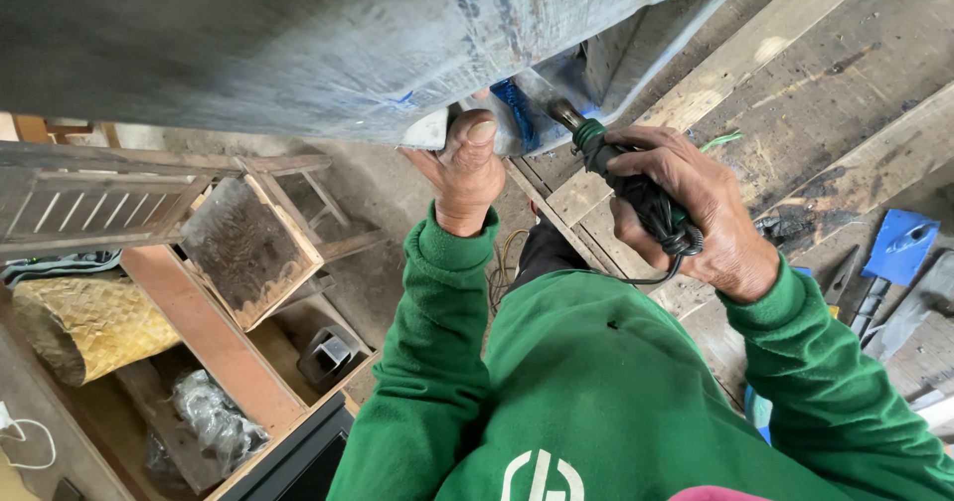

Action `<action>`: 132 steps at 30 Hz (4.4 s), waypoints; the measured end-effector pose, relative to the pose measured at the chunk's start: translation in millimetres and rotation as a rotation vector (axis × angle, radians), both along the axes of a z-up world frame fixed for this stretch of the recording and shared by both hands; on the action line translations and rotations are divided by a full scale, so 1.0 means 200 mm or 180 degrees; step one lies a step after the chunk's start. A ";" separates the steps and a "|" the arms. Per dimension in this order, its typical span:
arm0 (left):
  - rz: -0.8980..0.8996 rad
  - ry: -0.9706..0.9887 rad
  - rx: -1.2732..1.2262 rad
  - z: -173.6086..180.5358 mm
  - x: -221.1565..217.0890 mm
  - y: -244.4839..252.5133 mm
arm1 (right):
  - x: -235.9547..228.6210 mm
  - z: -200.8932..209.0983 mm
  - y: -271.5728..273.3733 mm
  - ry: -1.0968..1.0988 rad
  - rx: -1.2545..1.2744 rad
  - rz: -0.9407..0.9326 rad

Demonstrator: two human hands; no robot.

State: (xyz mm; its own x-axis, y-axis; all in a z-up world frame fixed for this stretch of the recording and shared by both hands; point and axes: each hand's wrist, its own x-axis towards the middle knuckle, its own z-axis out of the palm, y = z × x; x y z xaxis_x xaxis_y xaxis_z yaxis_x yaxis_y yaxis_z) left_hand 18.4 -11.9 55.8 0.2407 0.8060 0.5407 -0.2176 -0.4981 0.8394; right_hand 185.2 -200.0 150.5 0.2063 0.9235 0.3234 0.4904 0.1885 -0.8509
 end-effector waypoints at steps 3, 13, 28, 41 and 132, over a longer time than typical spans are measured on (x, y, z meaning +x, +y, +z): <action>-0.0053 -0.0196 -0.0198 0.00 -0.01 0.00 | -0.02 0.03 0.00 -0.0135 -0.0014 0.0002; 0.0441 0.0792 0.1344 -0.11 -0.07 0.03 | -0.04 -0.03 -0.05 -0.0002 -0.0055 -0.0237; 0.0049 0.0100 0.0347 -0.15 -0.03 0.04 | -0.01 -0.17 -0.05 0.0327 -0.0059 -0.0410; -0.0062 0.0059 0.0212 -0.10 -0.05 0.04 | -0.15 -0.09 -0.04 -0.0234 -0.0014 -0.0300; -0.1096 -0.0260 -0.0130 0.00 0.20 -0.03 | -0.32 -0.40 -0.25 0.0276 0.0232 -0.1343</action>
